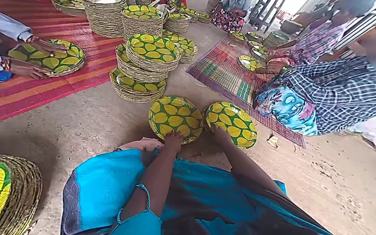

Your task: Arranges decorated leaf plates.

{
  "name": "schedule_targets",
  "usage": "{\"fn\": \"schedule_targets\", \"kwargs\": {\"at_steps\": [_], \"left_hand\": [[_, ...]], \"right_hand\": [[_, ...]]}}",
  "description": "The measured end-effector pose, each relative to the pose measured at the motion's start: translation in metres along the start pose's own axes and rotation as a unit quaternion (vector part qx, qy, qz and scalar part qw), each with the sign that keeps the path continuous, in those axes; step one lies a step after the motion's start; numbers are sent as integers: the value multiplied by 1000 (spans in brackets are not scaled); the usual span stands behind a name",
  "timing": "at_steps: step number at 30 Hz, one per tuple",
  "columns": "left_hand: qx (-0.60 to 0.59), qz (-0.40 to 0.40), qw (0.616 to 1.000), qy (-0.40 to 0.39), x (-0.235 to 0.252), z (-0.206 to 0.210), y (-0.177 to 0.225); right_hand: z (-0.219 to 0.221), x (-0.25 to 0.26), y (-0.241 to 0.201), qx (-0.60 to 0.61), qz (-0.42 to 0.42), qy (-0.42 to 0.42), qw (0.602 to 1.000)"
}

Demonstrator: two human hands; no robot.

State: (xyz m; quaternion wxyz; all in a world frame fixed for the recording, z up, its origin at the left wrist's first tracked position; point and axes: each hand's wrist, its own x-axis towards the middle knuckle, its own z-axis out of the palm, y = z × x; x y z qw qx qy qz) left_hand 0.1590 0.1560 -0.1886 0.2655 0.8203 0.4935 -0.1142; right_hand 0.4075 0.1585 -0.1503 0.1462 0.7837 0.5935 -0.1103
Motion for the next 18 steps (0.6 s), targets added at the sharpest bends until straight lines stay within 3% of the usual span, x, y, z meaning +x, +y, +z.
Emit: {"fn": "schedule_targets", "kwargs": {"at_steps": [6,10,14,16,18], "left_hand": [[2,-5,1000,-5,1,1,-1],[-3,29,997,65,-4,-2,1],[12,105,980,172,-9,-16,9],[18,107,982,156,-9,-18,12],[11,85,992,96,-4,-11,8]], "right_hand": [[-4,3,-10,32,-39,10,999],[2,6,-14,25,-79,60,995],[-6,-9,-26,10,-292,103,951],[-4,-7,-29,18,-357,116,927],[-6,-9,-30,25,-282,100,954]]}}
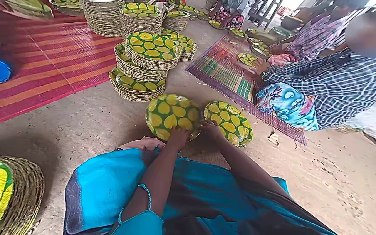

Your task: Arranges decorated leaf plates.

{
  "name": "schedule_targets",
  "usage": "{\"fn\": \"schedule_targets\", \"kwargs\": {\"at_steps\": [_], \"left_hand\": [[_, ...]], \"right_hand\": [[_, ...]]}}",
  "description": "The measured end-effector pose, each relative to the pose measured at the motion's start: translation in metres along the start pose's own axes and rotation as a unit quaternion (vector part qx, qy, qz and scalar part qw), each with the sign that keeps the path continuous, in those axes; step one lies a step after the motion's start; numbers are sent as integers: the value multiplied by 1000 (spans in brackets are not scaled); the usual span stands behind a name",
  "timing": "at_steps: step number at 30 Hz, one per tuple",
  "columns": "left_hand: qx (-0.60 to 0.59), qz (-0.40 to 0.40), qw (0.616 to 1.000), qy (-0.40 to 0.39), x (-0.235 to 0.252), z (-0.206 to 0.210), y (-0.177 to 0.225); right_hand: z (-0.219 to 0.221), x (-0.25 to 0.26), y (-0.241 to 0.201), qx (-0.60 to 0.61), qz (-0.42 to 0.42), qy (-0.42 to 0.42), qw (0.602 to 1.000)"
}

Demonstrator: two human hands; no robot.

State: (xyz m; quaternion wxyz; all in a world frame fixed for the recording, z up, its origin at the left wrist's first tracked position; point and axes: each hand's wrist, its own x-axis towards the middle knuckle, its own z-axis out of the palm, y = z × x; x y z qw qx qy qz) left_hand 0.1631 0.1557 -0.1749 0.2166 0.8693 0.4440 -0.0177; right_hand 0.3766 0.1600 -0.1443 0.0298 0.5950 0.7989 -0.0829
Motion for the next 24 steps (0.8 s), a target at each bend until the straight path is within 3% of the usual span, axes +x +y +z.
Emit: {"fn": "schedule_targets", "kwargs": {"at_steps": [2,4,10,13,17,19,21,24], "left_hand": [[-9,-25,998,-58,1,9,-8],[2,-27,998,-60,0,11,-12],[-1,-71,994,-78,-1,9,-6],[-2,-46,997,-68,1,11,-11],[39,6,998,39,-1,6,-5],[18,-3,999,49,0,3,0],[-15,-24,1000,12,-1,5,-2],[-10,-44,997,-55,1,8,-6]], "right_hand": [[-2,-1,7,-17,144,-50,988],[0,-5,19,-35,239,-83,967],[-12,-9,21,-34,294,-64,953],[-14,-7,19,-2,240,-43,970],[-4,-6,23,17,-22,-21,999],[-3,-5,23,0,-88,-21,996],[-1,-5,23,-13,-4,-24,1000],[-4,-8,23,-23,211,-75,974]]}}
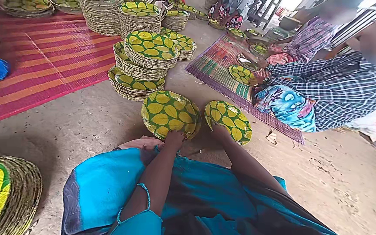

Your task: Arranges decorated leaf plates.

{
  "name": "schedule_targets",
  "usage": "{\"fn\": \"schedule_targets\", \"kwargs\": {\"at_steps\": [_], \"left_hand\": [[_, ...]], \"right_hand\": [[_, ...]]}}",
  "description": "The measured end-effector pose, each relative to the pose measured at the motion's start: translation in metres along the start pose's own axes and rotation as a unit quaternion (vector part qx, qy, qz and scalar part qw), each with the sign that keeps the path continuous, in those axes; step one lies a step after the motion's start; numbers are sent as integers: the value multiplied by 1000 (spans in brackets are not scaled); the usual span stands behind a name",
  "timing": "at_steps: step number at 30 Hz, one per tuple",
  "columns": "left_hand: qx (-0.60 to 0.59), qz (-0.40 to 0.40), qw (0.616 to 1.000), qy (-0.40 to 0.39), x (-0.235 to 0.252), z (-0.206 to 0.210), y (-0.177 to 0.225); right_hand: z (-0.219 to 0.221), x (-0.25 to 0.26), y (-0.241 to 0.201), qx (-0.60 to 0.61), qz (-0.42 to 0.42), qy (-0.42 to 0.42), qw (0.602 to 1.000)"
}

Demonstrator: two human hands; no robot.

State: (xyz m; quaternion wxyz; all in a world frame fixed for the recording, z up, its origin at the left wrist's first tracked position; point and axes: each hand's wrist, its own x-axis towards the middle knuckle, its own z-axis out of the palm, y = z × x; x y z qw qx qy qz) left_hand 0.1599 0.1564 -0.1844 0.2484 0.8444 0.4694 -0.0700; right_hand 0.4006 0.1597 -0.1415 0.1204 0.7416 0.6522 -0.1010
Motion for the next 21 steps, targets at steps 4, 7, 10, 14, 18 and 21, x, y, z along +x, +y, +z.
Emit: {"fn": "schedule_targets", "kwargs": {"at_steps": [4,7,10,14,18,21], "left_hand": [[2,-1,1000,-10,-1,-2,5],[-5,12,1000,-4,-2,-4,6],[10,58,998,20,-3,-3,5],[72,138,983,96,-6,-3,12],[25,37,998,47,-5,-1,16],[38,23,999,14,-2,2,8]], "right_hand": [[-7,-5,-1,-2,91,-31,995],[-10,-4,-2,51,57,22,997],[-6,-2,-1,71,-58,58,994],[1,6,5,20,-218,35,975],[1,2,-1,32,-12,-10,999],[3,-1,6,-2,88,-49,995]]}}
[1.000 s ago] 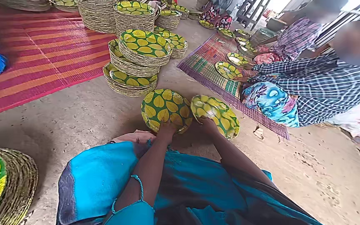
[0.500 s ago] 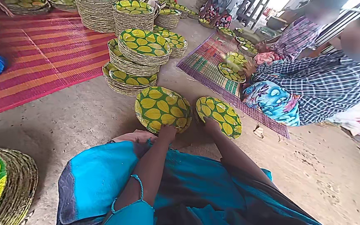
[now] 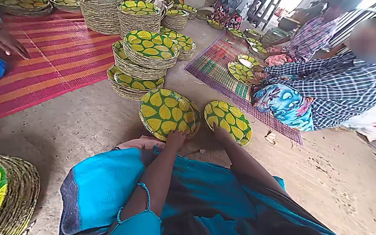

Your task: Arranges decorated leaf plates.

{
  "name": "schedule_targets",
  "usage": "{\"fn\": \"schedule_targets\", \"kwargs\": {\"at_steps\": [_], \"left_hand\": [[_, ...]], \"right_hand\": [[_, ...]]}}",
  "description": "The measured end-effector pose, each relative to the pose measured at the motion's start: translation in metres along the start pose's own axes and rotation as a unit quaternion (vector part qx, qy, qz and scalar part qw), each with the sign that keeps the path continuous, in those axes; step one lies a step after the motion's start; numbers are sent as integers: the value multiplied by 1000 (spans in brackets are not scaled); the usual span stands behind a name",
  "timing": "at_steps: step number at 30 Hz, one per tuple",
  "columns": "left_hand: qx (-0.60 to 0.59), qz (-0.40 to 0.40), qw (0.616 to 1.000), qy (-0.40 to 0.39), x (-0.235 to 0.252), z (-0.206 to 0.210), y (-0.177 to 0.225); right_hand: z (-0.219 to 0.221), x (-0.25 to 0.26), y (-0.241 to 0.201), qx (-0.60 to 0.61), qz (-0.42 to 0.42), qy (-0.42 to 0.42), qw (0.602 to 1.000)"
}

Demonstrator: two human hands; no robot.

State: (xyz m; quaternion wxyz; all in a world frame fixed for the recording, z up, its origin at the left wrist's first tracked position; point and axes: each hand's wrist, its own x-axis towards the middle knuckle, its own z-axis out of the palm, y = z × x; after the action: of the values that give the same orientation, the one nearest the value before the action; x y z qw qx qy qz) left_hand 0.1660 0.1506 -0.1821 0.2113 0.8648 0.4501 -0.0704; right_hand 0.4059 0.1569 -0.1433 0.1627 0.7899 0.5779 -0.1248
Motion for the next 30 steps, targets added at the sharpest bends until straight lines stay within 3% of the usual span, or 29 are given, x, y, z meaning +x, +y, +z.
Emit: {"fn": "schedule_targets", "kwargs": {"at_steps": [3,5,9,12,14,17,20,23,26,28,30], "left_hand": [[-3,13,1000,-4,0,-2,2],[-9,29,999,9,1,1,1],[20,83,992,97,5,7,-2],[26,53,990,128,3,2,8],[-2,15,997,80,1,-1,9],[4,-15,1000,14,0,-4,3],[15,-12,1000,3,-1,-8,7],[9,5,1000,5,-1,-5,9],[4,12,1000,5,1,-4,6],[-5,15,999,33,1,-3,5],[2,25,997,75,-1,-2,4]], "right_hand": [[-4,-2,0,-6,22,17,1000],[-11,-6,-4,20,-11,67,998],[-12,-3,-8,32,-204,101,973],[-6,1,-4,58,-341,81,935],[-2,3,-3,63,-321,101,939],[-1,4,-1,33,-148,76,986],[5,2,6,1,-13,4,1000],[2,-3,10,3,9,-24,1000],[-11,-7,2,49,15,7,999],[-14,-5,-3,89,-15,40,995],[-10,-2,-8,97,-100,82,987]]}}
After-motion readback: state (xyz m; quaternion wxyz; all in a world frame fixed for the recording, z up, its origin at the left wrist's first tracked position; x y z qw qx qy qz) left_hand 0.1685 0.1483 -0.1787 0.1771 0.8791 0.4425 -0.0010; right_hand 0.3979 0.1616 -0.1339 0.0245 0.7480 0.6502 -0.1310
